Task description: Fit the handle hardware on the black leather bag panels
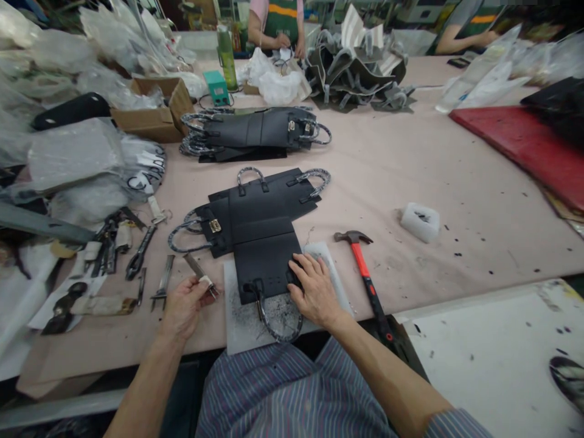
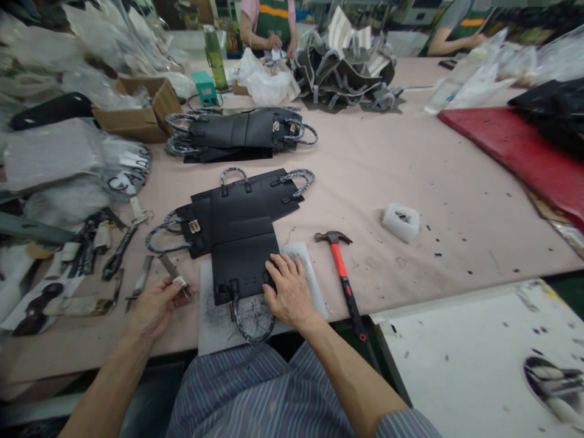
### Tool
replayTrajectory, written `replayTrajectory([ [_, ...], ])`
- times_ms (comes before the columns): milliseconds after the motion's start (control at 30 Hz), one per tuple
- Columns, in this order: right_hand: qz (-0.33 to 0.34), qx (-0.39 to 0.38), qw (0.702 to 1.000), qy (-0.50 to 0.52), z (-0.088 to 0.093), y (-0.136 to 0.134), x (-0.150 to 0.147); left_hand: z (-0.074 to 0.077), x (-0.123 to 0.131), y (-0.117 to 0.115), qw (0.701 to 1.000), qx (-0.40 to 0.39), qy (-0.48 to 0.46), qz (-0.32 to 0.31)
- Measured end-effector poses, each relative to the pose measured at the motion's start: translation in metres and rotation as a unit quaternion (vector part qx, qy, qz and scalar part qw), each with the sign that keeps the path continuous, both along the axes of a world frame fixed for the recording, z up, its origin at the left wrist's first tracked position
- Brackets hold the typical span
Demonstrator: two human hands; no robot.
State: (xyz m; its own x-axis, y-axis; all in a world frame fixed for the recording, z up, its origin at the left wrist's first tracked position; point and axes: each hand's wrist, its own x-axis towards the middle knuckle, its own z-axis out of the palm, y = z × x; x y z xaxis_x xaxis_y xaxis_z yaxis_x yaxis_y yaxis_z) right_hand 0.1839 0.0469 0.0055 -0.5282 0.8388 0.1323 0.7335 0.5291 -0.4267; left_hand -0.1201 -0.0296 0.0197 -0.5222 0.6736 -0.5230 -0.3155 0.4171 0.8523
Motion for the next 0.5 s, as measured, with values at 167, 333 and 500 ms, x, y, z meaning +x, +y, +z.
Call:
replayTrajectory([
  [167, -0.001, -0.014, 1.000, -0.006, 0.002, 0.001, 0.000, -0.003, 0.012, 0.003, 0.998, 0.038, 0.026, 0.038],
  [333, 0.000, -0.025, 1.000, -0.009, 0.004, 0.003, 0.000, -0.012, 0.013, 0.000, 0.998, 0.039, 0.019, 0.038],
  [500, 0.005, -0.026, 1.000, -0.013, 0.004, 0.004, 0.001, -0.017, 0.009, -0.006, 0.997, 0.066, 0.020, 0.018],
])
